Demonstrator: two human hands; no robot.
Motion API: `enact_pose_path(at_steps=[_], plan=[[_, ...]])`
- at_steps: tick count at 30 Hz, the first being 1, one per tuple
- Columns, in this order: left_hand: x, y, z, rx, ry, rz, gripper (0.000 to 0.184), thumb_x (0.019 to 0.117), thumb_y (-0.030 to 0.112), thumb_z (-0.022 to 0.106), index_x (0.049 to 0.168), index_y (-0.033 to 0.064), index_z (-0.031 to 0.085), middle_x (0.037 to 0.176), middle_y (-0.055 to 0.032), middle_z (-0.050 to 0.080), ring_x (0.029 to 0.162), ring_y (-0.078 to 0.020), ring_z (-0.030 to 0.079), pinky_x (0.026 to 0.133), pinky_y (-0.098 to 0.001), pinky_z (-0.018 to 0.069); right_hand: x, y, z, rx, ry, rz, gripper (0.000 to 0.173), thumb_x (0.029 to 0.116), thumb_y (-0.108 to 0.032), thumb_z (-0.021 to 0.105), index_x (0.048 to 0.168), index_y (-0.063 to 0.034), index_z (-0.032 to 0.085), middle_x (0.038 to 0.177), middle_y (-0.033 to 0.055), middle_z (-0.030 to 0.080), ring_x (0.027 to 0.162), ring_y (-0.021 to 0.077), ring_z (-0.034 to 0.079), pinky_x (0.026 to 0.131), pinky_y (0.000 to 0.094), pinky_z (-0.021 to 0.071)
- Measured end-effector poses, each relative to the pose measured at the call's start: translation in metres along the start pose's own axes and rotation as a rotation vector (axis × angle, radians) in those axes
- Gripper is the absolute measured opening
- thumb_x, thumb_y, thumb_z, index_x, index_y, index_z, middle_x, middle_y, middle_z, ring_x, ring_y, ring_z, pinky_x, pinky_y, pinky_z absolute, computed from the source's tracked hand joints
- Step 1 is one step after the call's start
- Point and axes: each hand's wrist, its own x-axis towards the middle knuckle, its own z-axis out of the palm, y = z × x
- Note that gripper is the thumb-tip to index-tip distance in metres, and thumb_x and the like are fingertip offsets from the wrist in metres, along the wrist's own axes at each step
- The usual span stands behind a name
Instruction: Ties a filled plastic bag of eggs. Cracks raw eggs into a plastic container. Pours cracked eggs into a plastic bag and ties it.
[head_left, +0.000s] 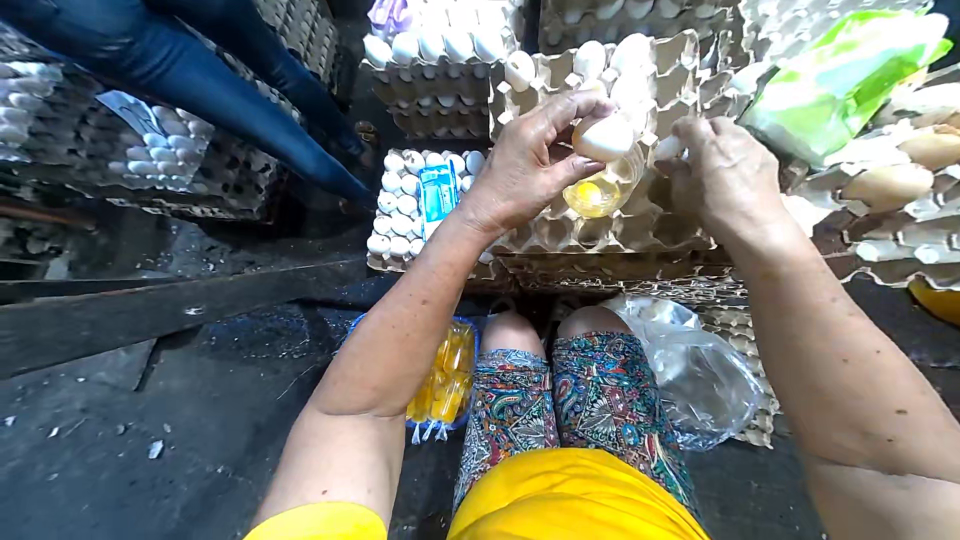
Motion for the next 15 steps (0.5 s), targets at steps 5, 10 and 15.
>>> enact_pose_path(at_steps=[5,10,15], plan=[[0.0,-0.003,-0.003,0.063,0.0,0.025,0.042,0.0915,0.005,0.075,0.13,-0.0049,0.061,0.129,-0.0151,0.065,0.104,-0.0149,0.069,0.087,-0.0277,0.06,-0.008,0.003,-0.02,0.168,0.053,-0.139,0.047,0.1039,-0.031,0.059,0.139,0.0,0.057,0.135,0.0305,0.058,0.123,0.0499,0.057,0.1,0.0682,0.0442],[0.003,0.002,0.0,0.0,-0.009,0.015,0.043,0.09,0.001,0.075,0.13,-0.0047,0.06,0.13,-0.0149,0.064,0.102,-0.0151,0.07,0.086,-0.0279,0.0613,-0.023,-0.025,-0.048,0.662,-0.006,-0.257,0.046,0.1006,-0.04,0.062,0.136,-0.0107,0.062,0.114,-0.0002,0.073,0.087,0.0042,0.071,0.075,0.0252,0.0612],[0.006,0.011,-0.001,-0.052,-0.037,-0.022,0.042,0.09,-0.003,0.073,0.13,-0.0062,0.059,0.127,-0.0148,0.064,0.1,-0.0139,0.071,0.088,-0.0273,0.0613,-0.016,-0.032,-0.048,0.787,-0.108,-0.296,0.03,0.1001,-0.025,0.064,0.126,-0.01,0.069,0.104,-0.0032,0.076,0.084,0.0051,0.073,0.071,0.0245,0.0636]])
